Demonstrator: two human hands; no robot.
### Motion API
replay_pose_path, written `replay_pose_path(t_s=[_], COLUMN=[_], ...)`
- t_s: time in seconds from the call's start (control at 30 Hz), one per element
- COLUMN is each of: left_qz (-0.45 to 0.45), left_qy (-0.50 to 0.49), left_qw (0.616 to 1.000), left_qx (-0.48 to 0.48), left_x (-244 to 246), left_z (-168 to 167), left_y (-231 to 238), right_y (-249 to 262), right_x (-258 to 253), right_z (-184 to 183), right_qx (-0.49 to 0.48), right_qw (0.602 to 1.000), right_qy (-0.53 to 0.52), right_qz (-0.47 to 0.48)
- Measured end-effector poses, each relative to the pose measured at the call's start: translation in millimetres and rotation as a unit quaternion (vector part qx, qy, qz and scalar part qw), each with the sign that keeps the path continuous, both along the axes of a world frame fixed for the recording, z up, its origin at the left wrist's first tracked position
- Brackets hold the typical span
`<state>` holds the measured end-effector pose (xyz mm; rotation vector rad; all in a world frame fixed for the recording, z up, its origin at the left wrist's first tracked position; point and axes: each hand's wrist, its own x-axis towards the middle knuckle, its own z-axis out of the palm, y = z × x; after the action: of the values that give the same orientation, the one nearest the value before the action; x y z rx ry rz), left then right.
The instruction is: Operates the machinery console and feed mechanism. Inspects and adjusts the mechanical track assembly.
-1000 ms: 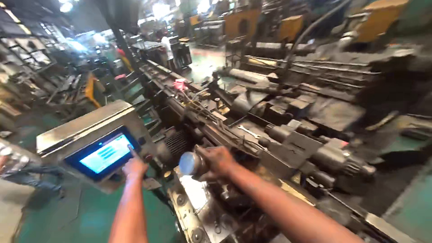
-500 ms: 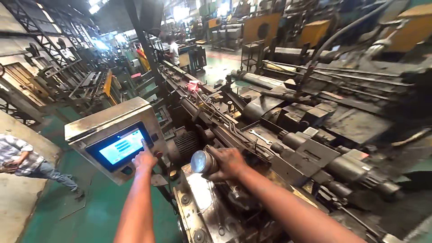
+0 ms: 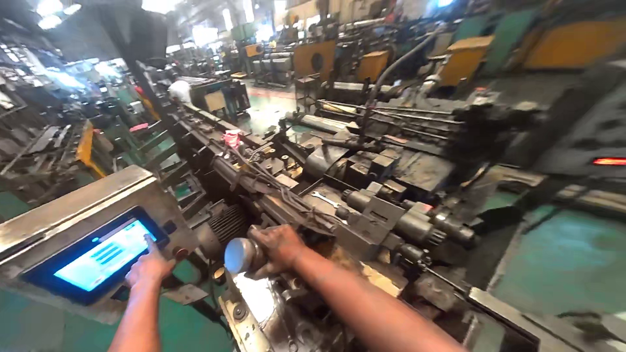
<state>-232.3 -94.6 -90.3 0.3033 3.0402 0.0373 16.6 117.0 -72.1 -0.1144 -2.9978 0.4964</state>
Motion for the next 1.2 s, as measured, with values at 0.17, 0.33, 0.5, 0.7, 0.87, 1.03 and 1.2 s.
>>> replay_pose_path(t_s=[0.17, 0.33, 0.5, 0.7, 0.87, 1.03, 1.2], left_qz=[-0.123, -0.342, -0.369, -0.332, -0.332, -0.357, -0.373], left_qy=[-0.096, -0.186, -0.012, -0.021, -0.023, -0.023, -0.054], left_qw=[0.952, 0.814, 0.851, 0.855, 0.844, 0.820, 0.812], left_qx=[0.263, 0.431, 0.374, 0.397, 0.420, 0.447, 0.445], left_x=[-0.1, 92.4, 159.4, 160.1, 156.2, 150.7, 152.4], left_z=[10.0, 45.8, 35.8, 34.6, 32.0, 27.3, 33.4], left_y=[12.9, 58.4, 81.8, 82.2, 82.7, 84.7, 82.8], right_y=[-1.6, -1.0, -1.6, 0.0, 0.0, 1.2, 0.9], right_x=[-2.3, -2.0, 0.8, -1.2, -3.9, -4.0, -5.3], right_z=[-2.6, 1.1, 2.3, -5.0, -2.1, -1.9, -2.2], right_qx=[-0.027, -0.040, -0.041, -0.026, -0.024, -0.022, -0.028], right_qw=[0.999, 0.998, 0.998, 0.995, 0.998, 0.998, 0.998], right_qy=[0.027, 0.027, 0.032, 0.083, 0.050, 0.046, 0.042], right_qz=[0.015, 0.032, 0.038, 0.045, 0.036, 0.029, 0.033])
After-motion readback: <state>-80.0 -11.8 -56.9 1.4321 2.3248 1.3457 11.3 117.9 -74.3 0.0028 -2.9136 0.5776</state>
